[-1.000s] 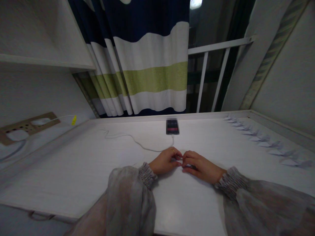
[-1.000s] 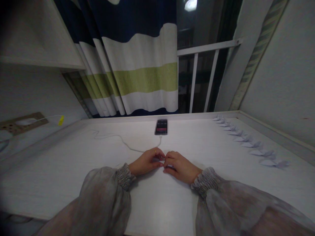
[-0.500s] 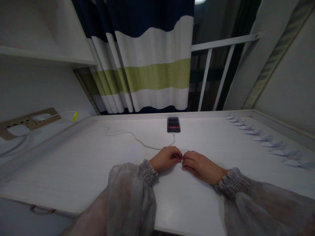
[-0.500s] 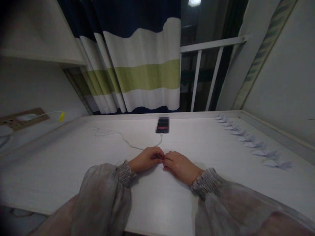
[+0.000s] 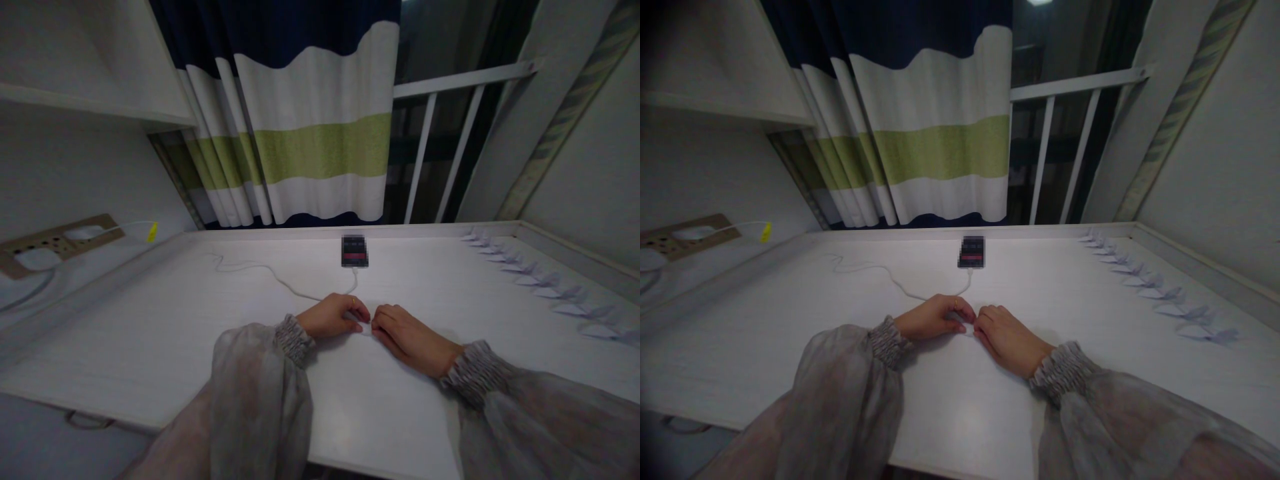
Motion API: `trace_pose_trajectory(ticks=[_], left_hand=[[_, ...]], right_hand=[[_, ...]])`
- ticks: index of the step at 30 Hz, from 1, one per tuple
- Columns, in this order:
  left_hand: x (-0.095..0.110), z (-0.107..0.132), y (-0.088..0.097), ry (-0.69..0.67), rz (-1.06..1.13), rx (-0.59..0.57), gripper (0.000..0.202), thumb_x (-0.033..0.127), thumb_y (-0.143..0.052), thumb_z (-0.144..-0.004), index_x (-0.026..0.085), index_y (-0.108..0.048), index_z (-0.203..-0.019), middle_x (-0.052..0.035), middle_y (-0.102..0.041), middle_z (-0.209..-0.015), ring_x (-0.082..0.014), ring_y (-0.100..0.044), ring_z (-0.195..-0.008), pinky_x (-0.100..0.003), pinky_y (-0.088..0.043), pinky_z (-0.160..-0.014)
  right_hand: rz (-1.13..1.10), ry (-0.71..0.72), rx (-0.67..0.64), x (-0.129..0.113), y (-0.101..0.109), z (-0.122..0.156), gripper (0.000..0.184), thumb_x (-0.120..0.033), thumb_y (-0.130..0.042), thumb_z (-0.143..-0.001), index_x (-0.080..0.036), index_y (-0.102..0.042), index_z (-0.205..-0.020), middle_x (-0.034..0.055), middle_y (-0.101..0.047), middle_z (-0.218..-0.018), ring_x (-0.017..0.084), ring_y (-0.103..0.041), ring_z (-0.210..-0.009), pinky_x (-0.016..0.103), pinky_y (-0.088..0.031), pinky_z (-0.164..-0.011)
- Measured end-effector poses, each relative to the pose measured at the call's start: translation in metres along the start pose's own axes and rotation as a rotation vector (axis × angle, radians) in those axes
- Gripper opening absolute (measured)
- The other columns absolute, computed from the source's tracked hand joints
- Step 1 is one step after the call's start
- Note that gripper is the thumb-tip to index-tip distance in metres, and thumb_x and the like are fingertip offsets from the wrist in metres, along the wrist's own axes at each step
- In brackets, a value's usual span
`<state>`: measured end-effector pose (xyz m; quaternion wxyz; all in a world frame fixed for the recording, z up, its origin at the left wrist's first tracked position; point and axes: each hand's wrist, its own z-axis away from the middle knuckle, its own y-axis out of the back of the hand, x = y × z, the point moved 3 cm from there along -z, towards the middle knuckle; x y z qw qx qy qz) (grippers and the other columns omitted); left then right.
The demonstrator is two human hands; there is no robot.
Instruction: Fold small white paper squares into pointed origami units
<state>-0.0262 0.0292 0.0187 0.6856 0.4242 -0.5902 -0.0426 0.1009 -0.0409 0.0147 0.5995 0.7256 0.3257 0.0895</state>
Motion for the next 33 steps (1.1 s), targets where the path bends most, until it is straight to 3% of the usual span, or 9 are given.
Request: trace_pose_trajectory(ticks=[5, 11, 20, 27, 33], left_hand=[[-0.0037, -0.0011, 0.0011, -0.020, -0.024, -0.035, 0.023, 0.008, -0.059, -0.066, 0.015, -0.059, -0.088, -0.0035, -0.064, -0.090, -0.0116, -0.058, -0.085, -0.025, -0.043, -0.081], [-0.0013, -0.0022, 0.0017, -0.109, -0.148, -0.047, 0.009, 0.010, -0.059, -0.067, 0.015, -0.064, -0.073, -0.0048, -0.060, -0.103, -0.0131, -0.056, -0.091, -0.026, -0.039, -0.087], [-0.0098, -0.0038, 0.0003, -0.101, -0.131, -0.025, 0.009, 0.015, -0.060, -0.067, 0.016, -0.067, -0.072, -0.0042, -0.061, -0.104, -0.0128, -0.059, -0.086, -0.024, -0.043, -0.083], [-0.0036, -0.0022, 0.0009, -0.052, -0.121, -0.019, 0.012, 0.012, -0.058, -0.065, 0.014, -0.068, -0.072, -0.0063, -0.061, -0.105, -0.0148, -0.059, -0.087, -0.025, -0.042, -0.084], [-0.0093, -0.0037, -0.0011, -0.031, -0.038, -0.006, 0.013, 0.024, -0.061, -0.066, 0.013, -0.068, -0.069, -0.0061, -0.061, -0.103, -0.0141, -0.060, -0.082, -0.024, -0.044, -0.078]], right_hand=[[-0.047, -0.085, -0.012, 0.0044, -0.0021, -0.0009, 0.018, -0.019, -0.035, -0.084, -0.015, -0.051, -0.078, 0.0082, -0.055, -0.079, 0.018, -0.049, -0.075, 0.036, -0.041, -0.072], [-0.066, -0.156, -0.019, 0.0088, -0.0058, -0.0035, 0.016, -0.017, -0.036, -0.083, -0.015, -0.051, -0.077, 0.0081, -0.055, -0.079, 0.018, -0.050, -0.073, 0.034, -0.041, -0.071], [0.015, -0.203, 0.010, 0.0071, -0.0078, -0.0066, 0.017, -0.017, -0.035, -0.082, -0.014, -0.051, -0.076, 0.0089, -0.056, -0.075, 0.017, -0.050, -0.067, 0.032, -0.040, -0.065], [0.012, -0.217, -0.008, 0.0057, -0.0069, -0.0074, 0.017, -0.017, -0.035, -0.081, -0.015, -0.050, -0.074, 0.0079, -0.056, -0.074, 0.017, -0.050, -0.067, 0.031, -0.040, -0.064], [0.036, -0.233, -0.026, 0.0040, -0.0073, -0.0081, 0.018, -0.017, -0.034, -0.083, -0.015, -0.049, -0.074, 0.0083, -0.056, -0.075, 0.017, -0.049, -0.067, 0.032, -0.040, -0.065]])
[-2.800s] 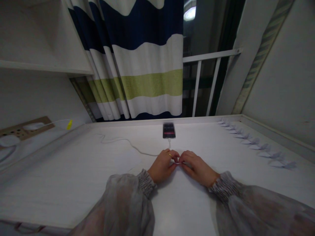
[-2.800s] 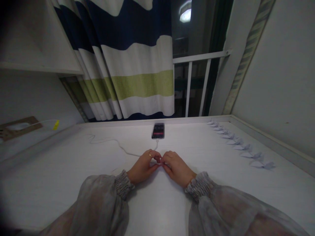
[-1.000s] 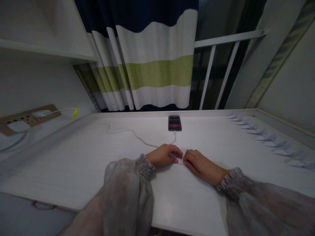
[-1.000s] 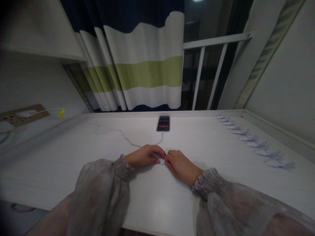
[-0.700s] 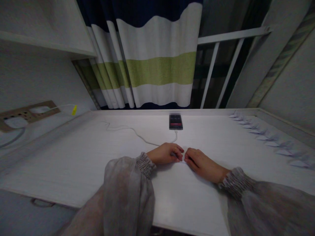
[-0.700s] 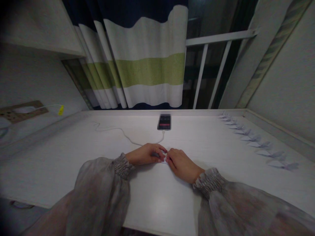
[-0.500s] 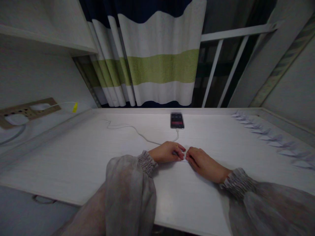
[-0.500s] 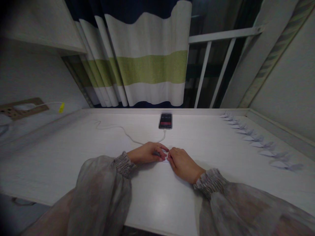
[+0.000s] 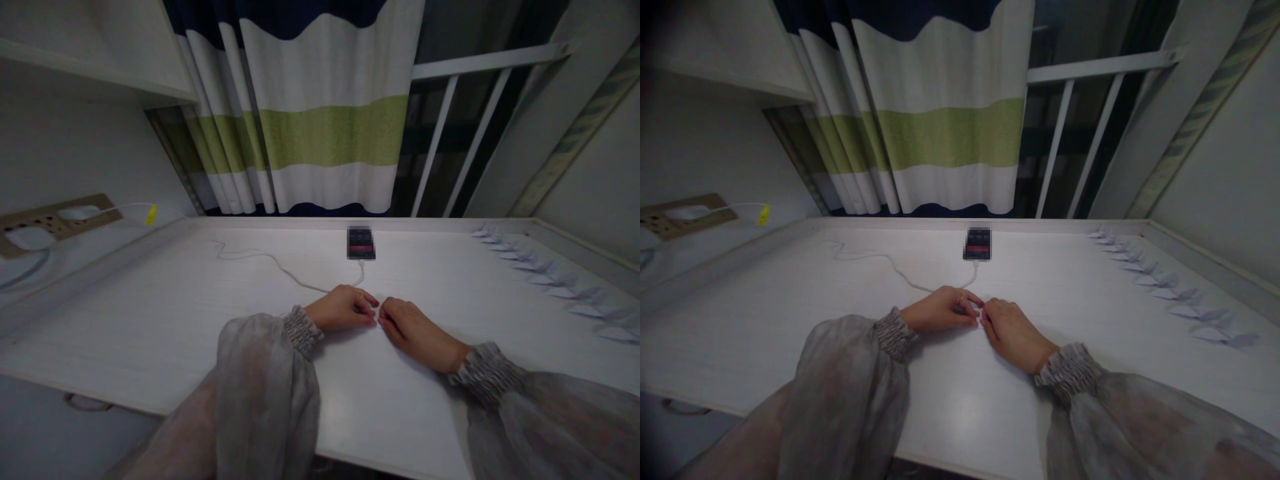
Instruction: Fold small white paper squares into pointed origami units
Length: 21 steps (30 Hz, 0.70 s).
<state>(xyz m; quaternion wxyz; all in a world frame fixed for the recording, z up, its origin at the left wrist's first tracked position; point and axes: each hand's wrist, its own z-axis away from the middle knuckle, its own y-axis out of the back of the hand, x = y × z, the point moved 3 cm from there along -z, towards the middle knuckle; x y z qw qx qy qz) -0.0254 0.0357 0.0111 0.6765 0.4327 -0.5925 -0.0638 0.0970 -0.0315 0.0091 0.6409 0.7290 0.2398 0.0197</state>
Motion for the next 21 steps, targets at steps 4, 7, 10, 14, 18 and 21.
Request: trace_pose_trajectory(ticks=[4, 7, 10, 14, 18, 21], left_hand=[[-0.0030, -0.0009, -0.0009, -0.002, 0.014, 0.011, 0.012, 0.024, -0.064, -0.065, 0.013, -0.066, -0.069, -0.0068, -0.061, -0.103, -0.0143, -0.059, -0.085, -0.025, -0.043, -0.080], [-0.0016, -0.0007, -0.0009, -0.017, 0.010, 0.029, 0.010, 0.022, -0.065, -0.064, 0.013, -0.064, -0.068, -0.0066, -0.060, -0.101, -0.0142, -0.057, -0.089, -0.025, -0.042, -0.082], [0.0011, 0.0002, -0.0011, -0.034, 0.010, 0.033, 0.007, 0.019, -0.064, -0.065, 0.013, -0.061, -0.067, -0.0069, -0.060, -0.101, -0.0142, -0.056, -0.092, -0.025, -0.041, -0.084], [0.0028, 0.0013, -0.0015, 0.008, 0.057, 0.030, 0.012, 0.016, -0.063, -0.065, 0.012, -0.056, -0.073, -0.0080, -0.059, -0.102, -0.0139, -0.057, -0.087, -0.026, -0.043, -0.079], [0.0031, 0.0007, -0.0033, 0.045, 0.111, 0.023, 0.015, 0.014, -0.062, -0.064, 0.014, -0.051, -0.074, -0.0064, -0.060, -0.099, -0.0125, -0.057, -0.082, -0.026, -0.043, -0.076], [0.0017, -0.0002, -0.0044, 0.076, 0.163, 0.041, 0.018, 0.011, -0.063, -0.062, 0.014, -0.049, -0.072, -0.0063, -0.060, -0.098, -0.0122, -0.056, -0.082, -0.027, -0.043, -0.075]], right_hand=[[0.002, 0.006, 0.012, -0.0003, -0.0004, 0.0001, 0.017, -0.017, -0.035, -0.082, -0.015, -0.049, -0.074, 0.0077, -0.055, -0.073, 0.016, -0.049, -0.066, 0.031, -0.039, -0.064], [0.000, -0.009, 0.021, 0.0001, -0.0005, 0.0005, 0.015, -0.017, -0.036, -0.082, -0.016, -0.048, -0.073, 0.0068, -0.055, -0.072, 0.016, -0.049, -0.064, 0.030, -0.039, -0.063], [0.004, -0.022, 0.023, -0.0001, -0.0011, 0.0008, 0.015, -0.016, -0.036, -0.082, -0.015, -0.048, -0.073, 0.0065, -0.055, -0.072, 0.015, -0.048, -0.064, 0.029, -0.039, -0.063], [0.028, -0.023, 0.030, -0.0011, -0.0031, 0.0014, 0.016, -0.015, -0.033, -0.083, -0.015, -0.047, -0.075, 0.0074, -0.054, -0.074, 0.016, -0.048, -0.066, 0.030, -0.038, -0.065], [0.031, -0.024, 0.043, -0.0012, -0.0043, 0.0029, 0.016, -0.016, -0.032, -0.084, -0.015, -0.046, -0.077, 0.0076, -0.053, -0.077, 0.017, -0.047, -0.068, 0.031, -0.037, -0.066], [0.012, -0.024, 0.041, -0.0010, -0.0044, 0.0037, 0.016, -0.016, -0.031, -0.085, -0.015, -0.045, -0.077, 0.0075, -0.053, -0.077, 0.017, -0.047, -0.069, 0.031, -0.037, -0.066]])
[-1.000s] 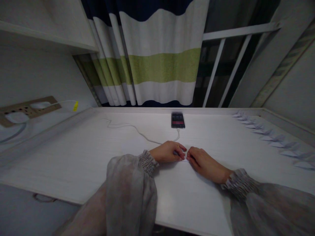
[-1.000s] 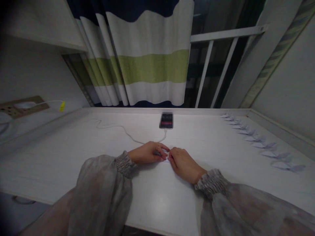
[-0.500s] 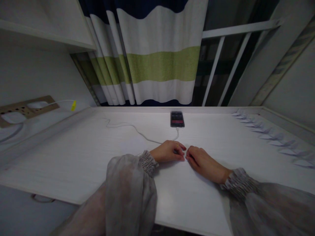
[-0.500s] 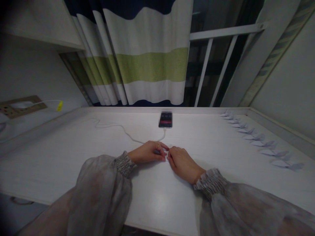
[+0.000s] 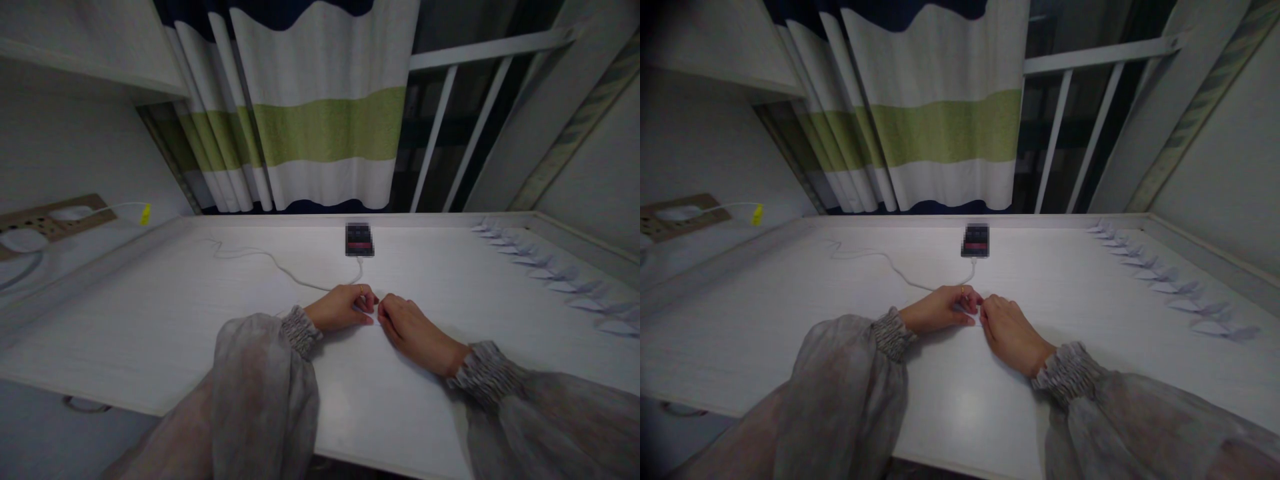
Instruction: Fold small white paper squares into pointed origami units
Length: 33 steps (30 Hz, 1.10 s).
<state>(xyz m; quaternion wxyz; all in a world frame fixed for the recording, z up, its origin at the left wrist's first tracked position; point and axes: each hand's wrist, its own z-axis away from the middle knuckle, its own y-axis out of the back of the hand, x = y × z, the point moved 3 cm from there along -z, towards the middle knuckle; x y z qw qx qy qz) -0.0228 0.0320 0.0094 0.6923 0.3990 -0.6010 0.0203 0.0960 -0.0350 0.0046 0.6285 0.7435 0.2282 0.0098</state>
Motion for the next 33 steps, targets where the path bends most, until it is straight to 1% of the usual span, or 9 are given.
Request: trace_pose_trajectory(ticks=[5, 9, 14, 19, 23, 26, 29, 33], left_hand=[[-0.0021, -0.0005, -0.0005, 0.019, 0.031, 0.014, 0.021, 0.009, -0.065, -0.060, 0.014, -0.049, -0.073, -0.0054, -0.060, -0.094, -0.0108, -0.056, -0.077, -0.026, -0.043, -0.073], [-0.0018, -0.0002, -0.0010, 0.008, 0.056, 0.014, 0.019, 0.008, -0.064, -0.061, 0.014, -0.049, -0.070, -0.0057, -0.059, -0.098, -0.0099, -0.055, -0.078, -0.026, -0.043, -0.074], [0.0005, 0.0001, -0.0011, 0.032, 0.035, 0.026, 0.018, 0.007, -0.063, -0.061, 0.014, -0.048, -0.069, -0.0055, -0.060, -0.096, -0.0098, -0.055, -0.077, -0.026, -0.043, -0.075], [-0.0003, -0.0011, -0.0004, 0.032, -0.023, 0.037, 0.017, 0.009, -0.064, -0.059, 0.014, -0.050, -0.068, -0.0030, -0.061, -0.089, -0.0102, -0.055, -0.076, -0.026, -0.043, -0.075], [-0.0018, -0.0016, -0.0012, 0.025, -0.018, 0.022, 0.017, 0.009, -0.062, -0.059, 0.014, -0.050, -0.069, -0.0025, -0.060, -0.084, -0.0098, -0.054, -0.072, -0.025, -0.043, -0.071], [0.0002, -0.0010, -0.0017, 0.023, -0.023, 0.028, 0.015, 0.015, -0.062, -0.061, 0.014, -0.050, -0.070, -0.0024, -0.059, -0.080, -0.0102, -0.053, -0.069, -0.025, -0.042, -0.068], [0.0032, -0.0008, -0.0023, 0.016, -0.049, 0.049, 0.020, 0.022, -0.066, -0.060, 0.014, -0.051, -0.072, -0.0014, -0.058, -0.076, -0.0106, -0.052, -0.070, -0.024, -0.041, -0.068], [0.0036, -0.0028, -0.0043, 0.034, -0.029, 0.074, 0.022, 0.018, -0.068, -0.057, 0.014, -0.052, -0.073, 0.0005, -0.057, -0.072, -0.0099, -0.051, -0.069, -0.023, -0.040, -0.067]], right_hand=[[-0.013, -0.031, -0.022, -0.0003, 0.0004, -0.0007, 0.015, -0.015, -0.032, -0.085, -0.015, -0.045, -0.078, 0.0075, -0.053, -0.078, 0.017, -0.047, -0.069, 0.031, -0.037, -0.066], [-0.009, -0.032, -0.022, -0.0010, 0.0005, -0.0007, 0.016, -0.015, -0.031, -0.085, -0.015, -0.046, -0.078, 0.0079, -0.054, -0.078, 0.017, -0.047, -0.069, 0.031, -0.036, -0.066], [0.011, -0.038, -0.027, -0.0004, -0.0006, -0.0003, 0.016, -0.015, -0.032, -0.085, -0.014, -0.046, -0.079, 0.0078, -0.053, -0.078, 0.017, -0.046, -0.069, 0.031, -0.036, -0.066], [0.026, -0.044, -0.033, 0.0003, -0.0031, -0.0008, 0.017, -0.015, -0.030, -0.086, -0.014, -0.047, -0.082, 0.0077, -0.053, -0.079, 0.017, -0.046, -0.069, 0.030, -0.034, -0.065], [0.019, -0.042, -0.034, 0.0002, -0.0042, -0.0014, 0.017, -0.015, -0.030, -0.086, -0.014, -0.047, -0.084, 0.0077, -0.053, -0.080, 0.017, -0.046, -0.070, 0.030, -0.033, -0.064], [0.008, -0.043, -0.046, -0.0005, -0.0039, -0.0015, 0.015, -0.015, -0.032, -0.086, -0.014, -0.047, -0.084, 0.0076, -0.053, -0.080, 0.017, -0.046, -0.071, 0.030, -0.033, -0.065], [0.003, -0.045, -0.055, -0.0005, -0.0040, -0.0014, 0.014, -0.015, -0.034, -0.085, -0.014, -0.047, -0.085, 0.0077, -0.054, -0.081, 0.018, -0.046, -0.073, 0.030, -0.032, -0.065], [-0.004, -0.045, -0.044, 0.0014, -0.0044, -0.0011, 0.014, -0.015, -0.033, -0.085, -0.014, -0.048, -0.085, 0.0072, -0.054, -0.081, 0.017, -0.046, -0.074, 0.030, -0.032, -0.065]])
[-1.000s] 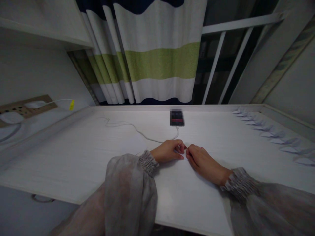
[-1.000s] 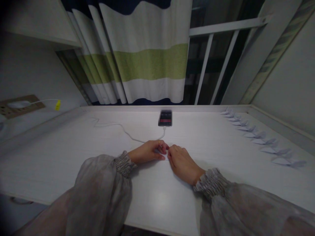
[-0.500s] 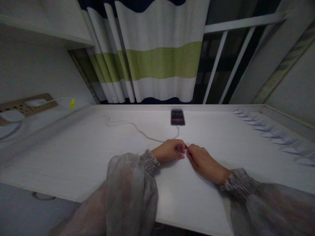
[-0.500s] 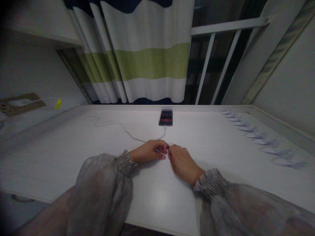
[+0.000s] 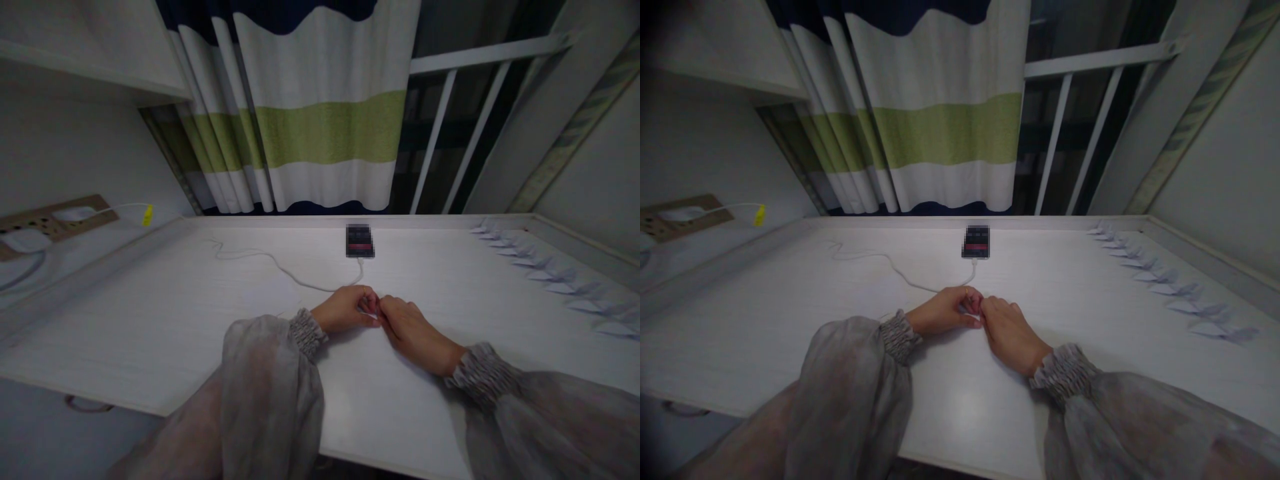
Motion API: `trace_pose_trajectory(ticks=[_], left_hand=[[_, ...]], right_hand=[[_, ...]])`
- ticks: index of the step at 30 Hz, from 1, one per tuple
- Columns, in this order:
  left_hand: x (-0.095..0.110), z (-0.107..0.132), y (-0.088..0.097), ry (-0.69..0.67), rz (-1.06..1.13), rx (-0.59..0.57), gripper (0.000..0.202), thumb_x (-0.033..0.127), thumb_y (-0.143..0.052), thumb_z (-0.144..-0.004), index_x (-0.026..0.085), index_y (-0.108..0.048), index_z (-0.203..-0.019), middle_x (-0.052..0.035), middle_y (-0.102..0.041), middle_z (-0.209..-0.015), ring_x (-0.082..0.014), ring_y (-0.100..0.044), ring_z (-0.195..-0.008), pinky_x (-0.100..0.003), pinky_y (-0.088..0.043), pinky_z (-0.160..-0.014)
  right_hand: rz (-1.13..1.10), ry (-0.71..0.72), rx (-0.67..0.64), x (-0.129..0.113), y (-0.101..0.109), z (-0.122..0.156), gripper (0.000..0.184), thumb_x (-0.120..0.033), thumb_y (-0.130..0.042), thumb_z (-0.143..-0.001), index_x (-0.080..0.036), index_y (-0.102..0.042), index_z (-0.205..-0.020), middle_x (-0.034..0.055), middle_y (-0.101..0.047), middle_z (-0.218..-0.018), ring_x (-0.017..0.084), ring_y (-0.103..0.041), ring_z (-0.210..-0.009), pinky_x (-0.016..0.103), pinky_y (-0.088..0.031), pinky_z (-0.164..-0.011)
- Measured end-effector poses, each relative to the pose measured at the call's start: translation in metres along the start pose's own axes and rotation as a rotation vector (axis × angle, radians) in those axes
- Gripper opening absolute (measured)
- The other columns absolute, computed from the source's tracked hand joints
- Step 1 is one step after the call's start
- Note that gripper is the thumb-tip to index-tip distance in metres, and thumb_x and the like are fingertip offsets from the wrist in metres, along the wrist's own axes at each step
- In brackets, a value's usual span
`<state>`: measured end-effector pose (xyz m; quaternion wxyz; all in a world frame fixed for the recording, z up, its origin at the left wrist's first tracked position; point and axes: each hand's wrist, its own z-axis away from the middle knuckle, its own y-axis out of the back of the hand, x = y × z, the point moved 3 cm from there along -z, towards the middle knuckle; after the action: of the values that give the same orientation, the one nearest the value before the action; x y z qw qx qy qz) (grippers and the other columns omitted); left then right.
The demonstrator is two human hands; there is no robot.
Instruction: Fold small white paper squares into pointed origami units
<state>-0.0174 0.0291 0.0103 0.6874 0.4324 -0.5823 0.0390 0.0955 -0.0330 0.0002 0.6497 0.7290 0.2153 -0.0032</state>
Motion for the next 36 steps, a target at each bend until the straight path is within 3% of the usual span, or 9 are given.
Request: trace_pose_trajectory(ticks=[9, 15, 24, 31, 36], left_hand=[[-0.003, -0.005, -0.006, 0.168, 0.050, 0.058, 0.023, 0.009, -0.068, -0.050, 0.014, -0.048, -0.062, 0.0028, -0.055, -0.066, -0.0085, -0.048, -0.062, -0.020, -0.037, -0.059], [-0.003, -0.005, -0.006, 0.159, 0.044, 0.067, 0.024, 0.008, -0.068, -0.049, 0.014, -0.052, -0.066, 0.0041, -0.051, -0.063, -0.0080, -0.047, -0.060, -0.020, -0.036, -0.058], [-0.001, -0.004, -0.006, 0.173, 0.045, 0.058, 0.018, 0.007, -0.066, -0.050, 0.012, -0.052, -0.059, -0.0018, -0.059, -0.079, -0.0080, -0.048, -0.062, -0.021, -0.037, -0.060], [-0.003, -0.005, -0.006, 0.182, 0.081, 0.056, 0.018, 0.009, -0.067, -0.050, 0.012, -0.055, -0.062, 0.0007, -0.057, -0.068, -0.0074, -0.048, -0.059, -0.020, -0.038, -0.057], [-0.004, -0.006, -0.006, 0.186, 0.085, 0.038, 0.016, 0.009, -0.066, -0.050, 0.012, -0.057, -0.063, 0.0032, -0.052, -0.058, -0.0068, -0.045, -0.054, -0.018, -0.035, -0.052]], right_hand=[[-0.046, -0.088, 0.021, 0.002, 0.003, 0.001, 0.012, -0.013, -0.037, -0.082, -0.016, -0.049, -0.084, 0.0082, -0.049, -0.085, 0.018, -0.046, -0.079, 0.031, -0.036, -0.070], [-0.127, -0.099, 0.013, 0.012, 0.005, 0.001, 0.011, -0.009, -0.041, -0.075, -0.017, -0.048, -0.074, 0.0035, -0.048, -0.077, 0.016, -0.045, -0.074, 0.028, -0.036, -0.067], [-0.337, -0.043, -0.041, 0.021, 0.018, 0.001, 0.013, -0.005, -0.042, -0.067, -0.018, -0.045, -0.066, 0.0000, -0.047, -0.068, 0.013, -0.044, -0.064, 0.026, -0.038, -0.062], [-0.467, -0.124, -0.054, 0.021, 0.017, 0.000, 0.006, -0.021, -0.044, -0.075, -0.017, -0.047, -0.071, -0.0006, -0.047, -0.068, 0.012, -0.044, -0.064, 0.025, -0.039, -0.060], [-0.375, -0.162, 0.007, 0.017, 0.009, -0.005, 0.015, -0.027, -0.057, -0.069, -0.018, -0.045, -0.067, -0.0016, -0.045, -0.068, 0.011, -0.041, -0.061, 0.024, -0.036, -0.056]])
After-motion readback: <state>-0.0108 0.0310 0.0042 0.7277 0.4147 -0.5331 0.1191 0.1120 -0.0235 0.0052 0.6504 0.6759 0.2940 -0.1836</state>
